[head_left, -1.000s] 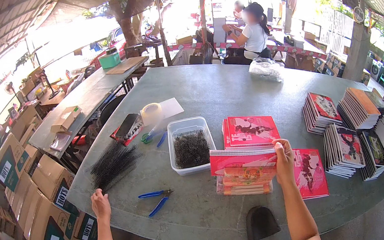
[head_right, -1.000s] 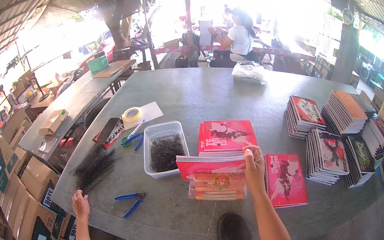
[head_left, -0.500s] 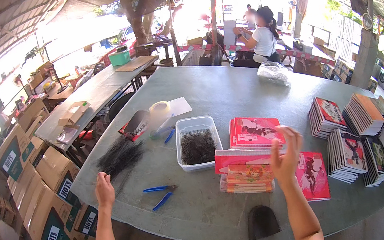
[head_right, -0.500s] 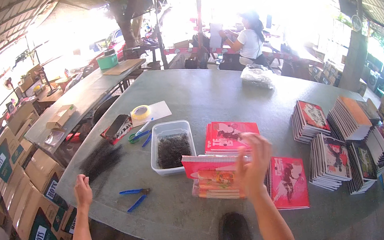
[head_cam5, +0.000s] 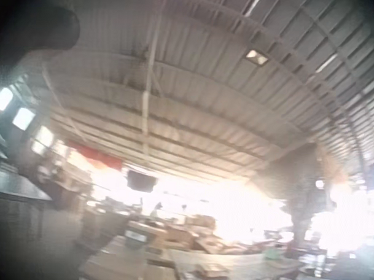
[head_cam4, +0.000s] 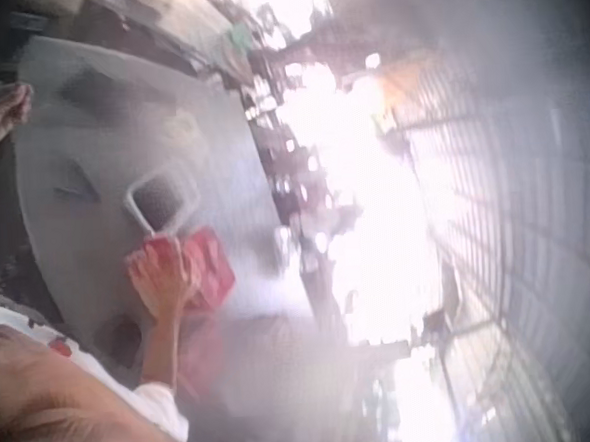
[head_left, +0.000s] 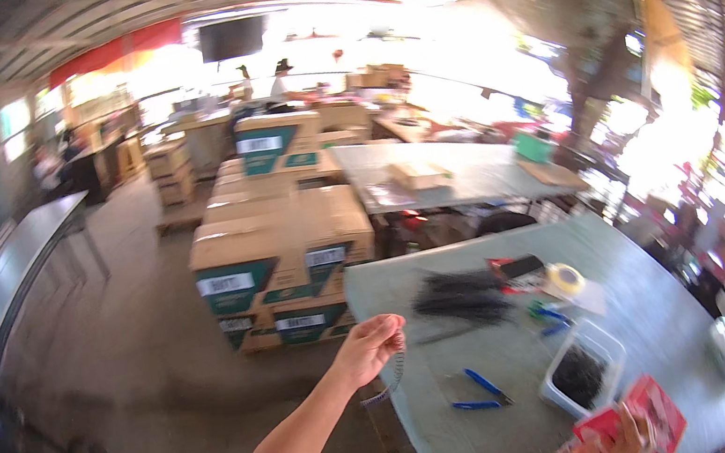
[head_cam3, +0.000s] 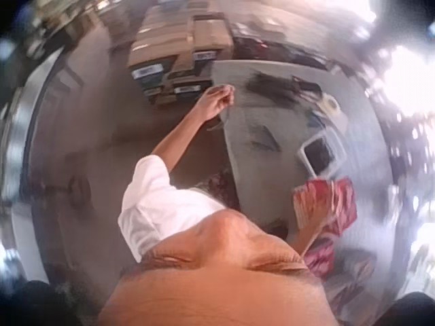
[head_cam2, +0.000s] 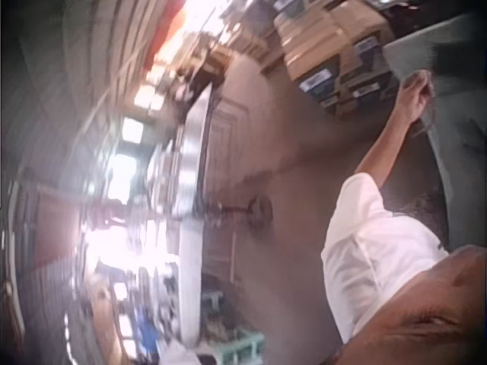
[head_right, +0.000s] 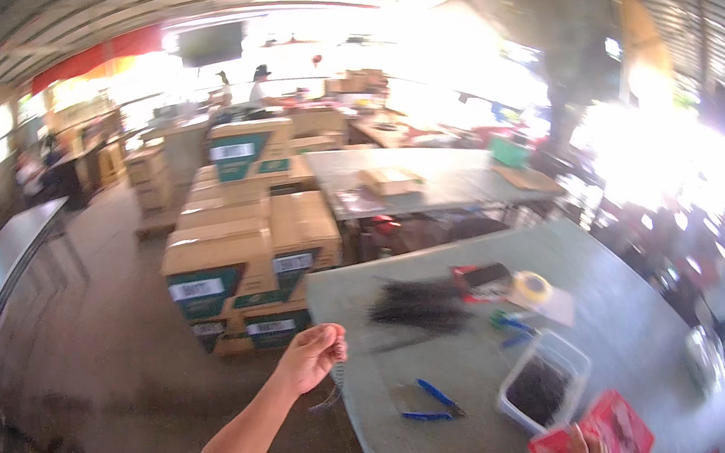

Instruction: The person binds notebooks by threading a plastic coil through the holes and then trimming the excess coil with pliers.

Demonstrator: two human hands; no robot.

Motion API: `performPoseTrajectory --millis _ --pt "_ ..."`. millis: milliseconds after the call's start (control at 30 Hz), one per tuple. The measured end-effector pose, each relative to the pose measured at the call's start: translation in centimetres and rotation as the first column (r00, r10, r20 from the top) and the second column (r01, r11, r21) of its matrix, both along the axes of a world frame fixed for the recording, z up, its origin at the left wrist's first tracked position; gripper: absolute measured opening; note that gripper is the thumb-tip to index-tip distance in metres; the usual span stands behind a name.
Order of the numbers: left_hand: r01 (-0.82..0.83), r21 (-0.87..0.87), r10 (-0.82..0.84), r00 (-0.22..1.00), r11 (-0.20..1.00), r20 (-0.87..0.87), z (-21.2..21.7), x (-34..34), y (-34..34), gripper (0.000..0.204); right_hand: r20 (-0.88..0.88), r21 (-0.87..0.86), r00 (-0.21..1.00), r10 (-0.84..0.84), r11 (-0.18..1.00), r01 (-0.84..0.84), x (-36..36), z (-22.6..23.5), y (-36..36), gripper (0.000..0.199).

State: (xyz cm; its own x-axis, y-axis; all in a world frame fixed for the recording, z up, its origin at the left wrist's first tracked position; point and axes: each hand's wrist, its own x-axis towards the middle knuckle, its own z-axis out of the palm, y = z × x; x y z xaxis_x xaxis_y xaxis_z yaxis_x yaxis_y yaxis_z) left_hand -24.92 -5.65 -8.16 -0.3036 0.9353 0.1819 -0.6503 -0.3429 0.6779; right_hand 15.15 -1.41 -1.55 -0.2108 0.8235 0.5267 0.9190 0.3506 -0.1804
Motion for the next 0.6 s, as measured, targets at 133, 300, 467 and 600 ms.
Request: performPoseTrajectory --millis 133,300,467,600 --pt "-0.071 -0.12 0.072 0.997 0.99 0.007 -1.3 -2.1 -2.7 0.028 0.01 -0.001 0.999 0.033 0.999 -0.033 -1.6 -0.3 0.4 0.033" --pt "0.135 -0.458 -0.166 0.986 0.878 -0.028 -2.8 -0.6 -2.7 0.032 0.022 -0.02 0.999 0.046 0.999 -0.046 -2.2 -0.3 0.7 0.031" --pt "0.191 -0.607 -0.463 0.823 0.771 -0.329 -5.3 4.7 -1.9 0.031 0.028 -0.035 0.999 0.04 0.999 -0.039 -2.3 -0.3 1.0 0.03" --pt "0.219 -0.627 -0.601 0.625 0.748 -0.498 -5.2 6.1 -1.2 0.031 0.039 -0.033 0.999 0.007 0.999 -0.005 -1.9 -0.3 1.1 0.03"
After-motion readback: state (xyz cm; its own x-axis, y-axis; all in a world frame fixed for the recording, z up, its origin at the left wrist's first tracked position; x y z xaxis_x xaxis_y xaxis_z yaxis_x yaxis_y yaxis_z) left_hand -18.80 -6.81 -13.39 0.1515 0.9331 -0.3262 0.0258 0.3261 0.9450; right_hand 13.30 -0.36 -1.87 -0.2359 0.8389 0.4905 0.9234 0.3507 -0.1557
